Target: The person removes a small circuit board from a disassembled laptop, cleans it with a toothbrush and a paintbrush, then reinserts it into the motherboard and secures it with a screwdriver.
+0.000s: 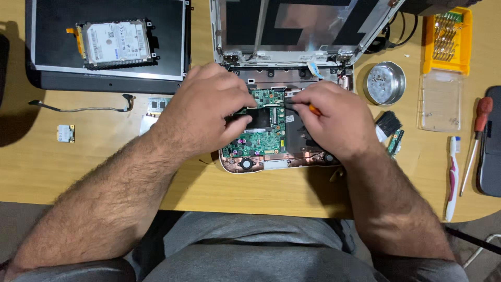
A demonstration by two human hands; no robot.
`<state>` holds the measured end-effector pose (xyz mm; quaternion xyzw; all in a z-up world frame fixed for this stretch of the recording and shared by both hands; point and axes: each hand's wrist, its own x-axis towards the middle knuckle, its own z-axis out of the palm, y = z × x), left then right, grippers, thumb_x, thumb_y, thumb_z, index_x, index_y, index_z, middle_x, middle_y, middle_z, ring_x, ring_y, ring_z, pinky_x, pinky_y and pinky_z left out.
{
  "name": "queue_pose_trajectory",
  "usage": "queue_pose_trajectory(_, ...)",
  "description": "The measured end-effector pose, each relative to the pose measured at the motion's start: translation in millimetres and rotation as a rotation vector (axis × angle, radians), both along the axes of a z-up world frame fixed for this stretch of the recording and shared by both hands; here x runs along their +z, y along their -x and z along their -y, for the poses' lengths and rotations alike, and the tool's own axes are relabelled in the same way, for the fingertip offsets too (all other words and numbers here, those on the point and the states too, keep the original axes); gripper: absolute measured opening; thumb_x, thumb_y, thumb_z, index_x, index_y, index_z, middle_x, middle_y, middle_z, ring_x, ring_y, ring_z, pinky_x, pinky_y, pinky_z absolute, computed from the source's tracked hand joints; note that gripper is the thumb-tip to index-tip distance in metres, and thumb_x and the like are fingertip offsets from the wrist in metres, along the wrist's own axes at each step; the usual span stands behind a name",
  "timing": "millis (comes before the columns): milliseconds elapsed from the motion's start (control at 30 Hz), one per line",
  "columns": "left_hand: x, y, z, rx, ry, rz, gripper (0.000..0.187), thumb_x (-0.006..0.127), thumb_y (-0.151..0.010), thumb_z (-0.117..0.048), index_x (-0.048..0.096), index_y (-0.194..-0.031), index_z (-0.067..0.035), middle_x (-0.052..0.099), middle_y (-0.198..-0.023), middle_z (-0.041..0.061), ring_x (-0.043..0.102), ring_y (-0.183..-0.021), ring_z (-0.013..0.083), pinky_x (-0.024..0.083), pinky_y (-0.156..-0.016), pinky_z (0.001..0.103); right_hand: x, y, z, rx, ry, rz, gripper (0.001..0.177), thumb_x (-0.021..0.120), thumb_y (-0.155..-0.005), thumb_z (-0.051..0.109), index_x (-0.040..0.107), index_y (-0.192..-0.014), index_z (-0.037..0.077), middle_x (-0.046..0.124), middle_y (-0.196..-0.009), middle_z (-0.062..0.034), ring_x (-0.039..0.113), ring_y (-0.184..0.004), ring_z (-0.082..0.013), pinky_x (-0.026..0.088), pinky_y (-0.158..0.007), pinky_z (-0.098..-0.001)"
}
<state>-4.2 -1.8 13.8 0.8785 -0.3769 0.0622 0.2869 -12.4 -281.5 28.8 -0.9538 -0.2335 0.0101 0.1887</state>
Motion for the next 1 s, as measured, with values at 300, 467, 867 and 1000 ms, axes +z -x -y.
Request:
queue_pose_trajectory(300, -4.6, 6.2, 16.5, -0.126, -0.104, -0.007, 0.063, 0.081, -0.08, -0.047, 0.068, -0.133, -0.017, 0.056, -0.144, -0.001, 0.044, -0.124, 0.0321, 0.029, -0.107, 0.061, -5.9, -1.8, -5.2, 0.046, 0.036, 0.042, 0.017, 0.07, -0.095, 0.017, 0.076, -0.11, 0.012, 0.073, -0.111, -0.0039, 0.068, -0.105, -0.0225, 0.054, -0.077, -0.0386)
queue_pose_trajectory(467, -14.1, 10.0, 22.9, -0.07, -0.147, 0.119, 0.064, 0.082, -0.078, -0.05, 0.068, -0.131, -0.015, 0.061, -0.134, -0.006, 0.048, -0.117, 0.029, 0.033, -0.101, 0.054, -3.7, 0.8, -14.2, 0.052, 0.045, 0.058, 0.024, 0.072, -0.094, 0.02, 0.074, -0.117, 0.014, 0.074, -0.115, -0.0038, 0.069, -0.107, -0.0227, 0.055, -0.077, -0.038)
queue_pose_trajectory(867, -9.8, 8.1, 13.2, -0.031, -0.105, 0.124, 0.065, 0.087, -0.071, -0.046, 0.07, -0.124, -0.013, 0.063, -0.133, -0.001, 0.049, -0.116, 0.0284, 0.036, -0.101, 0.054, -9.0, -3.9, -18.3, 0.073, 0.053, 0.124, 0.012, 0.07, -0.098, 0.016, 0.075, -0.109, 0.012, 0.072, -0.103, -0.0041, 0.066, -0.099, -0.0234, 0.052, -0.072, -0.0381)
queue_pose_trajectory(1000, -10.0, 7.2, 9.2, 0.004, -0.063, 0.198, 0.045, 0.088, -0.072, -0.043, 0.076, -0.107, -0.018, 0.065, -0.117, -0.004, 0.052, -0.109, 0.028, 0.037, -0.092, 0.05, -11.8, -2.6, -20.6, 0.098, 0.052, 0.146, 0.009, 0.071, -0.099, 0.015, 0.075, -0.106, 0.012, 0.071, -0.102, -0.0037, 0.066, -0.097, -0.0223, 0.053, -0.069, -0.0368)
